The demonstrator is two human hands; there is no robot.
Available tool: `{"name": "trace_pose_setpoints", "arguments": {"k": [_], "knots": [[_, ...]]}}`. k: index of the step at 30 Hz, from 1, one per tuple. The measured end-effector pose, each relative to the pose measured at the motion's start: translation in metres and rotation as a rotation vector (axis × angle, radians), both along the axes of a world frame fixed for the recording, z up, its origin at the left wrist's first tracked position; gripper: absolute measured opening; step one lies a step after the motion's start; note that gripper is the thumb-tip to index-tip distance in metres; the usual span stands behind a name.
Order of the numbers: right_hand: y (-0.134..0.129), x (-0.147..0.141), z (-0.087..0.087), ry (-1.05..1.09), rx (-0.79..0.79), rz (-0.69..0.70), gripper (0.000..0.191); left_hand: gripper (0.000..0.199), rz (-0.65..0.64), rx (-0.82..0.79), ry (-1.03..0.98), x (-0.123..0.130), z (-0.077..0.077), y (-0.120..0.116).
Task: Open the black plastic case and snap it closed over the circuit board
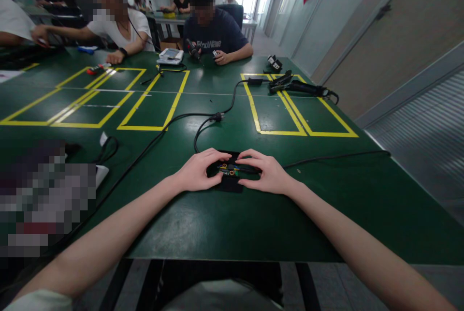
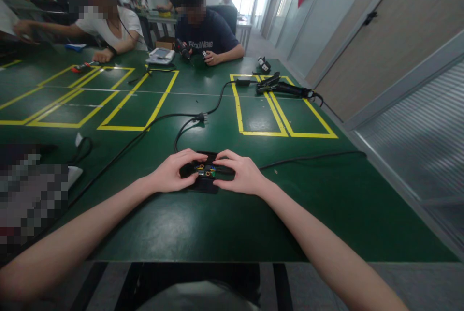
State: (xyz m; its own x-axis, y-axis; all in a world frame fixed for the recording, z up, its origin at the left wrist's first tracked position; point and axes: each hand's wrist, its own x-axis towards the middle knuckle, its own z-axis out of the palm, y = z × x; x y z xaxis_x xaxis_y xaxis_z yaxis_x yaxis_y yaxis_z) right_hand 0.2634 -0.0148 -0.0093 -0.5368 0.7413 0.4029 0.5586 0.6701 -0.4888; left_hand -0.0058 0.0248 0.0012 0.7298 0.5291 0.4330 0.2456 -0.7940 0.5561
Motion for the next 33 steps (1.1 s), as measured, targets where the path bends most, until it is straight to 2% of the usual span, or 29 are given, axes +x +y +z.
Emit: {"name": "trace_pose_setpoints", "arguments": {"k": [4, 8, 12, 17, 20, 25, 31, 33], "knots": [[-0.001, -0.003, 0.002, -0.003, 0.002, 0.005, 0.038, 0.032, -0.011, 0.058, -0.008, 0.002, 0.002, 0.0], [-0.002, -0.004, 0.003, -0.019, 0.0, -0.008, 0.037, 0.029, 0.008, 0.107, 0.022, 0.004, 0.002, -0.001], [-0.002, -0.004, 0.003, -0.028, -0.001, -0.014, 0.037, 0.023, 0.107, 0.115, 0.048, 0.003, 0.0, -0.002], [-0.001, -0.001, 0.005, -0.039, -0.007, -0.001, 0.038, 0.022, 0.167, 0.036, 0.084, 0.002, 0.0, -0.004], [-0.001, 0.0, 0.005, -0.046, -0.009, 0.001, 0.039, 0.021, 0.218, 0.087, 0.194, 0.001, 0.004, -0.002], [-0.002, 0.001, 0.006, -0.075, -0.006, 0.007, 0.039, 0.035, 0.309, 0.155, 0.405, -0.003, 0.011, 0.002], [-0.001, 0.003, 0.005, -0.076, -0.008, -0.006, 0.041, 0.057, 0.151, 0.126, 0.433, -0.014, 0.014, 0.011], [0.0, 0.004, 0.005, -0.081, -0.012, -0.02, 0.042, 0.065, 0.146, 0.107, 0.419, -0.018, 0.014, 0.016]]}}
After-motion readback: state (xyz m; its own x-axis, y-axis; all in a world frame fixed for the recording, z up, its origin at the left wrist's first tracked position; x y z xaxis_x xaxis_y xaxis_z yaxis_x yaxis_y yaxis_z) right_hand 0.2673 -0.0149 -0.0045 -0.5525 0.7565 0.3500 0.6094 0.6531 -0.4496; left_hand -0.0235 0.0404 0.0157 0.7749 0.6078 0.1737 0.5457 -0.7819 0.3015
